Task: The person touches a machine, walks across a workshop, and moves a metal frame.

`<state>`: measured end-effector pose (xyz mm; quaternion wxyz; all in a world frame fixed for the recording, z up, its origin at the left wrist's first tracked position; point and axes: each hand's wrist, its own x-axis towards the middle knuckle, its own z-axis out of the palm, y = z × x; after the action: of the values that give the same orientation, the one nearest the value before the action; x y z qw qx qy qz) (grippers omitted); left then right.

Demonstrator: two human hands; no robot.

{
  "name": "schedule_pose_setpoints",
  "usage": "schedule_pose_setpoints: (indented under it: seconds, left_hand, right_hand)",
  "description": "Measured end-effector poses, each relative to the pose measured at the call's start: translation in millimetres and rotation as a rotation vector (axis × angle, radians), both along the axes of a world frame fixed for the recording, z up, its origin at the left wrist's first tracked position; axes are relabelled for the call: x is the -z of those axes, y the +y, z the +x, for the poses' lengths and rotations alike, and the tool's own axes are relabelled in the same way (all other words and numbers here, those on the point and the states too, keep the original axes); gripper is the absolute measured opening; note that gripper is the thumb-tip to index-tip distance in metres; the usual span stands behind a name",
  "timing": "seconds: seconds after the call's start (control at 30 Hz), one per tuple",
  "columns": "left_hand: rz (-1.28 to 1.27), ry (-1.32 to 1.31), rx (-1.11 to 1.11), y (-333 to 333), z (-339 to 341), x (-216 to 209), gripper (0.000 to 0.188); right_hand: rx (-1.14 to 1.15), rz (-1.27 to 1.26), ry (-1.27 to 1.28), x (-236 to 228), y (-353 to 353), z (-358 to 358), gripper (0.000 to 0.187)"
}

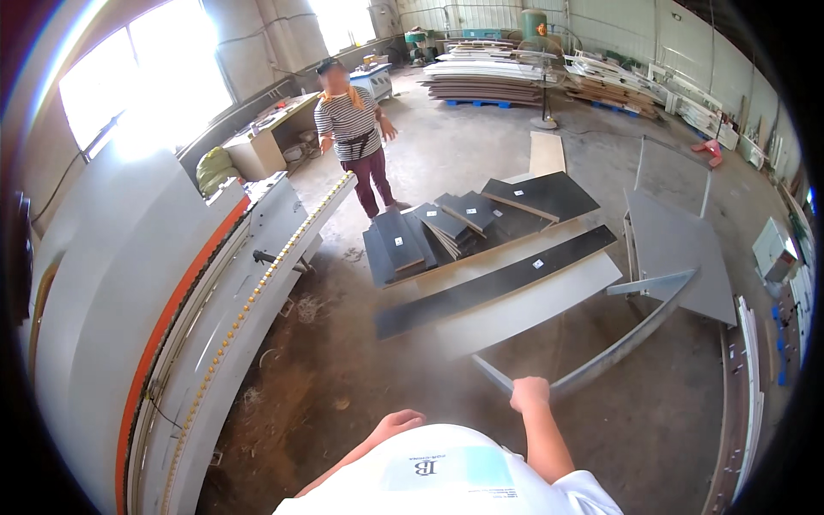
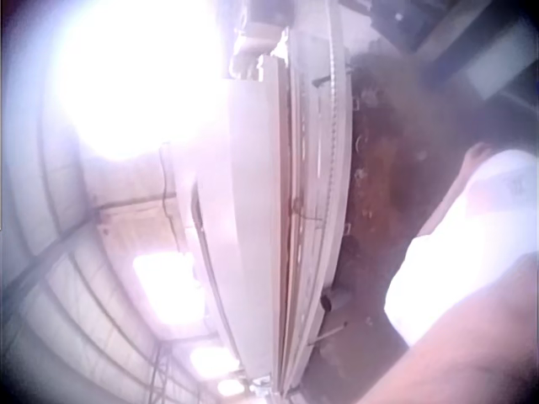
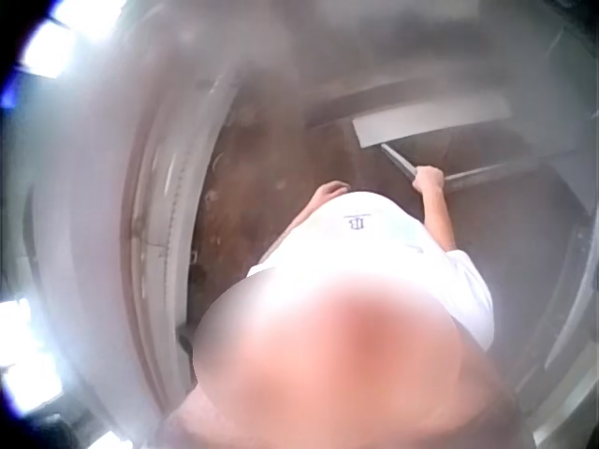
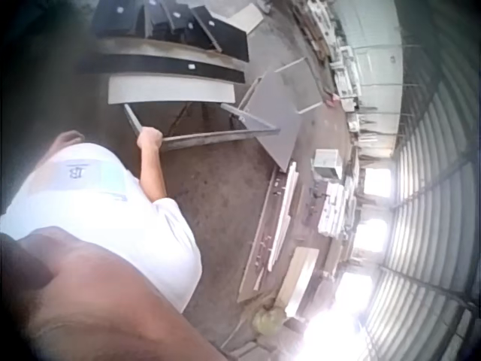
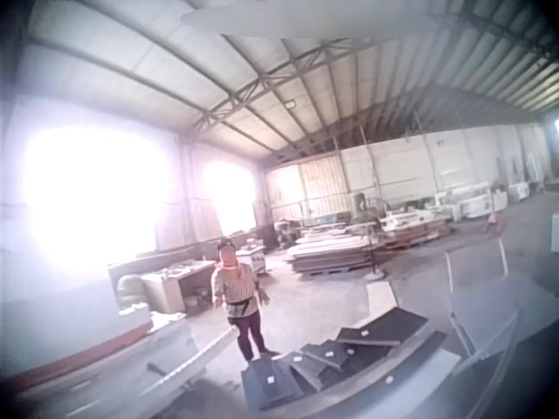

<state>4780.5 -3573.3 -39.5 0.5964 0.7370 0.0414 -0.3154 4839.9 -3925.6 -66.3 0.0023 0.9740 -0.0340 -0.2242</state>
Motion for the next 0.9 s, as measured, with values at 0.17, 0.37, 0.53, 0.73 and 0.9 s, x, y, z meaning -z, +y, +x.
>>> schedule_pose_setpoints:
  seconds: [0.17, 0.37, 0.53, 0.73, 0.9]
  left_hand:
    - [0.042, -0.007, 0.074, 5, 27, -11, 0.040]
    - [0.017, -0.005, 0.129, 11, 45, -9, 0.038]
    - [-0.001, -0.011, 0.179, 14, 56, -1, 0.038]
    - [0.004, -0.014, 0.232, 9, 63, 1, 0.037]
    - [0.007, -0.014, 0.264, 5, 64, 7, 0.037]
  right_hand:
    - [0.091, 0.047, 0.005, -2, 10, -22, 0.022]
    - [0.157, 0.058, 0.060, -1, 11, -44, 0.040]
    - [0.298, 0.122, 0.033, -4, 5, -57, 0.034]
    - [0.391, 0.113, -0.006, -4, 0, -75, 0.029]
    - [0.497, 0.119, -0.029, -2, 1, -85, 0.028]
